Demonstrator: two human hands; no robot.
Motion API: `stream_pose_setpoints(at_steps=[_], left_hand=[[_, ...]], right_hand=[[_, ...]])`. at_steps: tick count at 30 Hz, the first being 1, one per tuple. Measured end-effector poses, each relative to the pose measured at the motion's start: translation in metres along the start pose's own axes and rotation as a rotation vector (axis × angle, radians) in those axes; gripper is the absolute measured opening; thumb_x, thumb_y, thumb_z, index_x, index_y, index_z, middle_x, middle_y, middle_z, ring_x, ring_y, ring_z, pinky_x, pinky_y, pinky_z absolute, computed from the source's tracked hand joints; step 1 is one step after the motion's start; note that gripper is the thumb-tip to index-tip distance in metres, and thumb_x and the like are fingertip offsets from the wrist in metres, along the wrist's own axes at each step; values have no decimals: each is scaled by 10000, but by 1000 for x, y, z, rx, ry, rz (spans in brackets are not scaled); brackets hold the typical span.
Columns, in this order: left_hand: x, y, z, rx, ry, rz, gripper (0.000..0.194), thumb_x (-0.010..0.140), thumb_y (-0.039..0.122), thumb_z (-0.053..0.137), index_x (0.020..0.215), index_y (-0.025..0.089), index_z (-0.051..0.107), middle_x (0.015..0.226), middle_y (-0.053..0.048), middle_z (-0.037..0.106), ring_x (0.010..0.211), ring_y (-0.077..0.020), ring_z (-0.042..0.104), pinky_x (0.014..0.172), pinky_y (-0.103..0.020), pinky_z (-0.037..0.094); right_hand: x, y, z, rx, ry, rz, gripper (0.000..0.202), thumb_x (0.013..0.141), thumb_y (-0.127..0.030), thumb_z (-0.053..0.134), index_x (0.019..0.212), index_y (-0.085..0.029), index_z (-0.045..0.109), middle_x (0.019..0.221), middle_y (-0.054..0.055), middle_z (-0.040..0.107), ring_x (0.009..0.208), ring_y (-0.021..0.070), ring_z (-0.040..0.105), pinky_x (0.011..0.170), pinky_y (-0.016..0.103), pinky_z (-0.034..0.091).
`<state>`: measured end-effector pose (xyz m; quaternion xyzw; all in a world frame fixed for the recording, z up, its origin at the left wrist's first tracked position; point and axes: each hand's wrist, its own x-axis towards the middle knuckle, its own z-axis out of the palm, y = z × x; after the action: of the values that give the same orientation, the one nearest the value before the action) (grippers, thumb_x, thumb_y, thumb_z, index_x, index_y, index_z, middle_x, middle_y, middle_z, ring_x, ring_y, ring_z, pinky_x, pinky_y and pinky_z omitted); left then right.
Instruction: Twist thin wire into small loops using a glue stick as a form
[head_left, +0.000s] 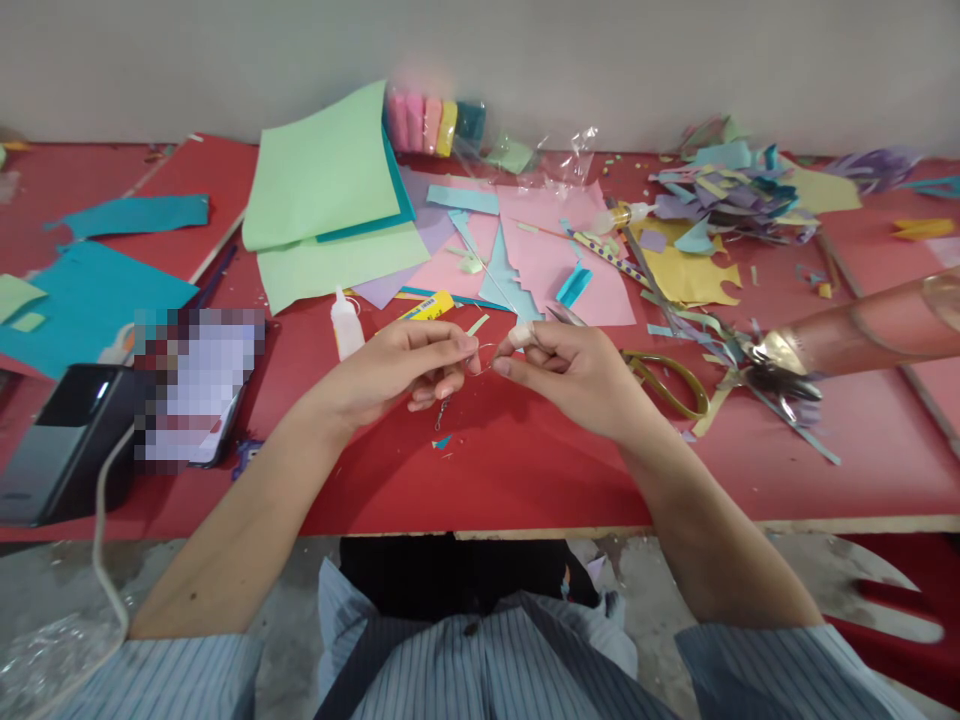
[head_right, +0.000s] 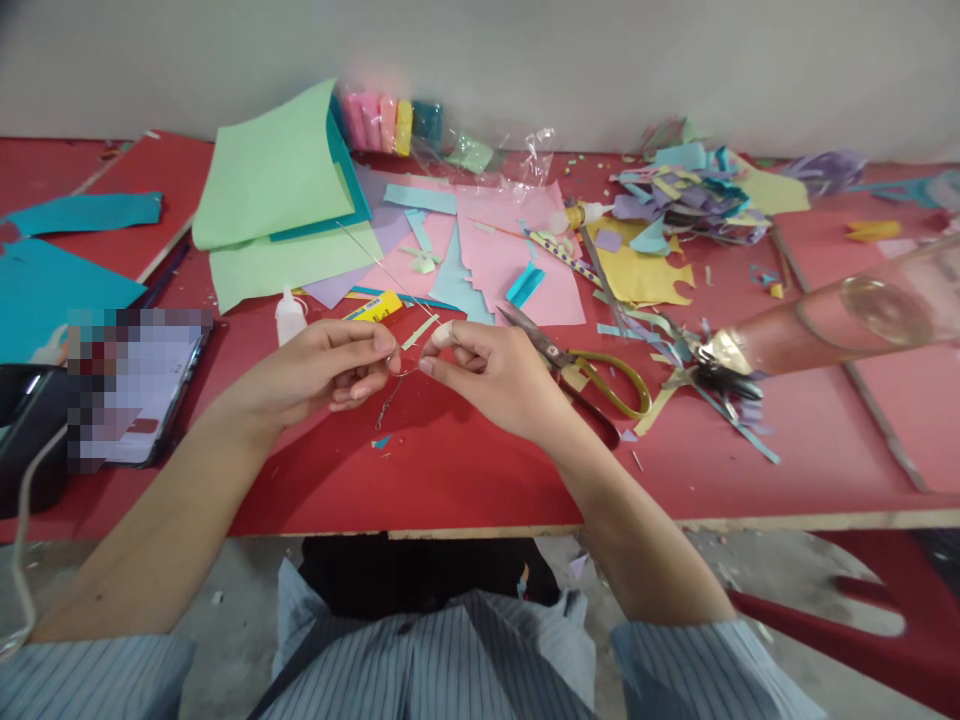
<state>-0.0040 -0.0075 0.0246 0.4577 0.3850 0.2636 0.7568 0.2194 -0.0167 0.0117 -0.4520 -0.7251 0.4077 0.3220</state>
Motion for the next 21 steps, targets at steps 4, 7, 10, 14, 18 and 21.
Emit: stream_pose_setpoints(at_steps=[4, 7, 10, 14, 18, 21], left_hand=[[0, -1, 1, -25, -29, 17, 214, 961, 275, 654, 801, 135, 679, 528, 49, 525, 392, -7, 396, 375, -90, 325], [0, -2, 1, -47, -37, 16, 217, 957, 286, 663, 798, 138, 676, 517, 53, 515, 381, -6, 388, 368, -90, 318], [-1, -3, 1, -63, -43, 11, 256, 974, 321, 640, 793, 143, 675, 511, 49, 514, 372, -8, 382, 363, -91, 316], [-1, -4, 0, -86, -65, -8, 232, 971, 310, 645, 808, 148, 675, 510, 51, 509, 372, -10, 365, 359, -89, 322], [-1, -5, 0, -109, -103, -21, 212, 947, 312, 680, 810, 149, 672, 517, 54, 506, 376, -9, 350, 356, -84, 337], [-2, -4, 0, -129, -129, -35, 247, 946, 353, 679, 804, 151, 676, 509, 54, 494, 374, -13, 344, 345, -85, 335]], right_hand=[[-1, 0, -1, 21, 3, -4, 149, 892, -308, 710, 868, -161, 722, 587, -92, 256, 524, 63, 228, 481, 248, 200], [0, -2, -1, 37, 6, -8, 160, 889, -317, 719, 866, -159, 726, 581, -94, 248, 520, 63, 223, 478, 247, 194], [0, -3, -1, 44, 14, -17, 172, 887, -321, 722, 851, -152, 725, 577, -94, 248, 520, 62, 220, 479, 247, 192], [1, -3, -1, 58, 16, -27, 183, 881, -324, 729, 854, -143, 727, 575, -96, 252, 517, 59, 218, 474, 247, 188], [0, -4, -1, 81, -3, -22, 189, 885, -324, 723, 863, -136, 728, 573, -98, 248, 511, 58, 209, 464, 249, 175], [0, -5, 0, 105, -11, -35, 181, 887, -313, 717, 862, -134, 723, 574, -100, 236, 510, 58, 196, 462, 250, 168]])
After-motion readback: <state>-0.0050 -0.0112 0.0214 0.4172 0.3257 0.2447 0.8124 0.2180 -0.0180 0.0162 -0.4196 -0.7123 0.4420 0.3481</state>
